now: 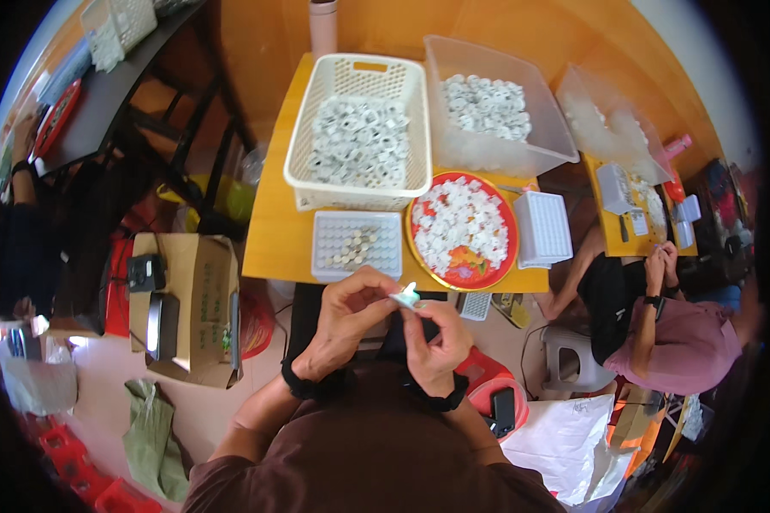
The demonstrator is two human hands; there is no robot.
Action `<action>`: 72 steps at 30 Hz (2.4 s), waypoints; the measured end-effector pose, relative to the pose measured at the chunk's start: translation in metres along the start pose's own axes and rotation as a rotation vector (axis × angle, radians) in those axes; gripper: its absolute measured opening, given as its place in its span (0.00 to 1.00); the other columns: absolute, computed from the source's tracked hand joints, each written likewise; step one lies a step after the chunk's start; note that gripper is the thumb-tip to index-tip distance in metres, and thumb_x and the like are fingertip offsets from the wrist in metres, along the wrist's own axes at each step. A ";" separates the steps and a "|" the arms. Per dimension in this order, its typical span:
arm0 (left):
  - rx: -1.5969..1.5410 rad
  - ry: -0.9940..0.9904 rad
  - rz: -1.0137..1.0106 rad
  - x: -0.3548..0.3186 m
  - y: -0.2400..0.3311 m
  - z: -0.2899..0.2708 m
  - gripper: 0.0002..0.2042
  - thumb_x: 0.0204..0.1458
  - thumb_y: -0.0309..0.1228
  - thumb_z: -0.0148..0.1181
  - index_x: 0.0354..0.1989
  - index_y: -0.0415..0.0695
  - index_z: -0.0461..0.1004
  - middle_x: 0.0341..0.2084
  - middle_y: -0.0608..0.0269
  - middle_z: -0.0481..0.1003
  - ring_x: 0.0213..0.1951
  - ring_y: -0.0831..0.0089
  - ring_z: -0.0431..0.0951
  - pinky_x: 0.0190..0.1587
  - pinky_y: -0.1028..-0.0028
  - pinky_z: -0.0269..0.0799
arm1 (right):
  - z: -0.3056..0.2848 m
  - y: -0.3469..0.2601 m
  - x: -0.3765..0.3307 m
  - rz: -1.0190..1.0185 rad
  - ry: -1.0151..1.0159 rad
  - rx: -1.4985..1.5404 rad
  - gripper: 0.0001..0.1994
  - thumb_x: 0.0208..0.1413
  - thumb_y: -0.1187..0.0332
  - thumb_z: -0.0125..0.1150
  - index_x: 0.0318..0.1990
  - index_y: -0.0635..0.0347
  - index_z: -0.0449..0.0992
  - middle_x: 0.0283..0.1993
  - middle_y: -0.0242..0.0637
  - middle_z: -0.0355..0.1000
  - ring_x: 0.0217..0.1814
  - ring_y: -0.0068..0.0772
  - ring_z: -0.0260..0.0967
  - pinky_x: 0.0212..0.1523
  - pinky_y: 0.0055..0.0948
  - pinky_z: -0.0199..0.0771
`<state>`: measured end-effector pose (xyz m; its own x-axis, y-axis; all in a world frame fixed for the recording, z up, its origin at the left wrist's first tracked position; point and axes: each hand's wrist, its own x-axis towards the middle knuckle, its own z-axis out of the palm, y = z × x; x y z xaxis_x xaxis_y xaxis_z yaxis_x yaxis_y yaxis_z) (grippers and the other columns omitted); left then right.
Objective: The person picks up a white plastic base and a small metal disc, then presses the disc into the base by hand. They then add a white plastic cover from a tray, snap the components together, and place the assembled unit into a white plastic grid.
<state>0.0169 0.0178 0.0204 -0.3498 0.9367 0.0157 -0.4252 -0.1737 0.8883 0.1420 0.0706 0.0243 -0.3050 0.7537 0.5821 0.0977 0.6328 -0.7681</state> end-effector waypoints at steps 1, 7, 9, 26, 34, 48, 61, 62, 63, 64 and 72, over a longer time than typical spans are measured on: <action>-0.031 0.027 -0.029 0.001 0.000 0.001 0.08 0.47 0.15 0.54 0.35 0.38 0.72 0.32 0.67 0.70 0.37 0.80 0.72 0.39 0.80 0.67 | 0.001 0.000 0.001 -0.010 -0.001 0.007 0.09 0.42 0.82 0.62 0.31 0.64 0.71 0.27 0.42 0.71 0.26 0.38 0.72 0.27 0.26 0.70; -0.165 0.064 -0.075 0.002 0.002 0.003 0.07 0.46 0.15 0.53 0.32 0.40 0.71 0.29 0.68 0.71 0.33 0.82 0.72 0.34 0.83 0.64 | 0.006 -0.003 0.003 0.010 -0.006 0.044 0.08 0.41 0.82 0.62 0.30 0.65 0.72 0.26 0.42 0.71 0.24 0.34 0.71 0.25 0.24 0.69; -0.189 0.046 -0.056 0.002 0.004 0.005 0.07 0.46 0.14 0.53 0.32 0.40 0.71 0.29 0.68 0.72 0.33 0.81 0.72 0.34 0.83 0.64 | 0.006 -0.001 0.006 0.010 -0.002 0.054 0.08 0.42 0.82 0.62 0.31 0.65 0.72 0.26 0.41 0.72 0.24 0.32 0.71 0.25 0.24 0.69; -0.079 0.028 -0.195 -0.037 0.010 -0.061 0.11 0.49 0.22 0.57 0.41 0.38 0.71 0.34 0.62 0.73 0.37 0.74 0.74 0.45 0.74 0.70 | -0.005 0.076 0.170 0.048 -0.102 -0.024 0.08 0.49 0.75 0.57 0.37 0.65 0.75 0.33 0.36 0.73 0.31 0.23 0.70 0.32 0.21 0.69; 0.017 0.214 -0.137 -0.052 0.010 -0.096 0.11 0.51 0.28 0.57 0.42 0.38 0.71 0.34 0.62 0.73 0.36 0.75 0.75 0.43 0.76 0.71 | 0.049 0.053 0.149 -0.054 -0.405 -0.190 0.05 0.47 0.75 0.57 0.32 0.65 0.75 0.30 0.42 0.72 0.29 0.37 0.72 0.31 0.28 0.71; -0.035 0.177 -0.140 -0.051 0.006 -0.090 0.10 0.53 0.28 0.55 0.42 0.38 0.70 0.37 0.61 0.73 0.37 0.76 0.75 0.44 0.76 0.71 | 0.127 0.114 0.190 0.095 -1.461 -0.355 0.23 0.48 0.63 0.55 0.54 0.53 0.68 0.54 0.47 0.62 0.55 0.44 0.61 0.56 0.30 0.58; -0.034 0.181 -0.153 -0.056 0.004 -0.087 0.09 0.54 0.28 0.53 0.42 0.38 0.70 0.37 0.61 0.73 0.37 0.77 0.74 0.44 0.76 0.71 | 0.132 0.146 0.186 -0.053 -1.304 -0.228 0.15 0.39 0.71 0.60 0.39 0.58 0.74 0.26 0.42 0.72 0.28 0.37 0.70 0.31 0.32 0.68; -0.046 0.176 -0.153 -0.057 0.003 -0.088 0.09 0.54 0.28 0.54 0.42 0.38 0.70 0.37 0.61 0.73 0.37 0.77 0.74 0.44 0.76 0.71 | 0.132 0.144 0.187 -0.064 -1.277 -0.270 0.14 0.39 0.71 0.60 0.38 0.58 0.74 0.27 0.42 0.71 0.30 0.38 0.70 0.32 0.32 0.68; -0.057 0.170 -0.153 -0.057 0.002 -0.087 0.09 0.53 0.28 0.54 0.42 0.38 0.71 0.38 0.61 0.73 0.37 0.77 0.74 0.43 0.77 0.71 | 0.132 0.142 0.186 -0.074 -1.249 -0.312 0.13 0.38 0.72 0.59 0.37 0.59 0.74 0.28 0.42 0.71 0.32 0.39 0.70 0.33 0.32 0.68; -0.057 0.171 -0.151 -0.057 0.002 -0.087 0.09 0.53 0.28 0.54 0.42 0.38 0.71 0.38 0.61 0.73 0.37 0.77 0.74 0.43 0.77 0.71 | 0.133 0.137 0.186 -0.075 -1.249 -0.311 0.13 0.38 0.72 0.59 0.37 0.59 0.74 0.28 0.42 0.71 0.32 0.39 0.70 0.33 0.32 0.68; -0.049 0.172 -0.171 -0.057 0.002 -0.082 0.09 0.53 0.28 0.54 0.42 0.39 0.71 0.37 0.62 0.73 0.37 0.77 0.74 0.43 0.77 0.71 | 0.132 0.128 0.183 -0.028 -1.299 -0.219 0.11 0.38 0.72 0.60 0.34 0.60 0.73 0.30 0.41 0.71 0.37 0.38 0.70 0.36 0.29 0.68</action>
<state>-0.0320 -0.0611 -0.0166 -0.4043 0.8889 -0.2154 -0.5291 -0.0352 0.8478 -0.0265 0.2660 -0.0028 -0.9794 0.0993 -0.1759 0.1895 0.7531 -0.6301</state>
